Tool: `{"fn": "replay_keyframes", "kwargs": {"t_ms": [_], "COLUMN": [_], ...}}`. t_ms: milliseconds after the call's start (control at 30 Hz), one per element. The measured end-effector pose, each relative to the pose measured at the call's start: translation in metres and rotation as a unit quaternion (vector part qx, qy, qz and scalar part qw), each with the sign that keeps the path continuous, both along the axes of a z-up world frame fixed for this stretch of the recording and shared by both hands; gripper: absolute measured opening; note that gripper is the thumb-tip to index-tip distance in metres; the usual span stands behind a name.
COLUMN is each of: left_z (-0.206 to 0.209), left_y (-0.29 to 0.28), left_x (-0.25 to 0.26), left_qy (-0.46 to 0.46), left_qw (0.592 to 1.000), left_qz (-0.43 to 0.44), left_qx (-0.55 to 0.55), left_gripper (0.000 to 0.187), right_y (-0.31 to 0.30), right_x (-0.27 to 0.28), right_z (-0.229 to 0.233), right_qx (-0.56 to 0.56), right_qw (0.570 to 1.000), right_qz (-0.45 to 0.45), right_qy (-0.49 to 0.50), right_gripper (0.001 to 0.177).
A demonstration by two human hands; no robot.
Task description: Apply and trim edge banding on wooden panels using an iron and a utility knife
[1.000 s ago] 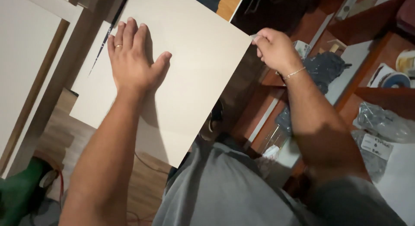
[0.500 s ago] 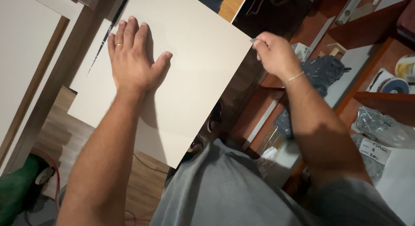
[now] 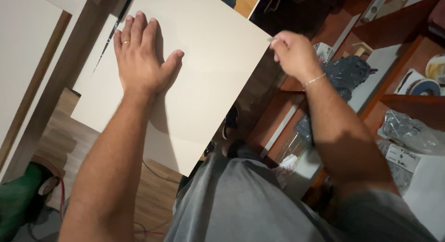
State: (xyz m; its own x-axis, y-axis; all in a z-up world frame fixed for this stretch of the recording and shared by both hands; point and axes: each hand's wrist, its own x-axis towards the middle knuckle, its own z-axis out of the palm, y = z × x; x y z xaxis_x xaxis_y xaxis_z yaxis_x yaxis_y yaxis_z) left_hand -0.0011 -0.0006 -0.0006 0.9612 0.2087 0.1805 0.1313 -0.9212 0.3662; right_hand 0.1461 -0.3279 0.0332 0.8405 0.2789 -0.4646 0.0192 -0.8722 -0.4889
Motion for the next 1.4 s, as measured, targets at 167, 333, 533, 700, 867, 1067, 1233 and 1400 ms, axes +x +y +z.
{"fn": "replay_keyframes", "kwargs": {"t_ms": [167, 333, 533, 700, 867, 1067, 1233, 1400], "left_z": [-0.003, -0.004, -0.007, 0.000, -0.001, -0.004, 0.000, 0.000], "left_y": [0.002, 0.003, 0.003, 0.001, 0.000, 0.002, 0.000, 0.001], "left_x": [0.001, 0.001, 0.001, 0.002, 0.002, 0.002, 0.002, 0.003], "left_qy": [0.002, -0.008, 0.002, 0.017, 0.005, 0.007, 0.012, 0.013], "left_qw": [1.000, 1.000, 1.000, 1.000, 1.000, 1.000, 1.000, 1.000], "left_qz": [-0.002, -0.006, -0.002, 0.002, 0.004, 0.000, 0.004, 0.002], "left_qx": [-0.004, 0.000, -0.001, -0.012, -0.019, -0.007, -0.022, -0.023], "left_gripper": [0.087, 0.085, 0.084, 0.085, 0.083, 0.085, 0.084, 0.085], "right_y": [0.003, 0.005, 0.002, 0.013, 0.001, 0.000, 0.016, 0.014], "right_x": [-0.001, -0.023, -0.008, -0.021, -0.040, -0.021, -0.054, -0.071], "right_z": [0.006, 0.002, -0.005, 0.013, -0.017, -0.010, 0.006, -0.006], "right_qx": [0.006, 0.000, 0.021, -0.011, 0.051, 0.041, 0.003, 0.032], "right_qw": [1.000, 1.000, 0.999, 0.999, 0.998, 0.998, 1.000, 0.999], "right_qz": [-0.004, 0.004, -0.013, -0.040, 0.011, -0.001, -0.005, 0.038], "right_qy": [-0.019, 0.001, -0.034, 0.005, -0.033, -0.039, 0.023, -0.024], "right_gripper": [0.024, 0.023, 0.023, 0.022, 0.024, 0.025, 0.025, 0.028]}}
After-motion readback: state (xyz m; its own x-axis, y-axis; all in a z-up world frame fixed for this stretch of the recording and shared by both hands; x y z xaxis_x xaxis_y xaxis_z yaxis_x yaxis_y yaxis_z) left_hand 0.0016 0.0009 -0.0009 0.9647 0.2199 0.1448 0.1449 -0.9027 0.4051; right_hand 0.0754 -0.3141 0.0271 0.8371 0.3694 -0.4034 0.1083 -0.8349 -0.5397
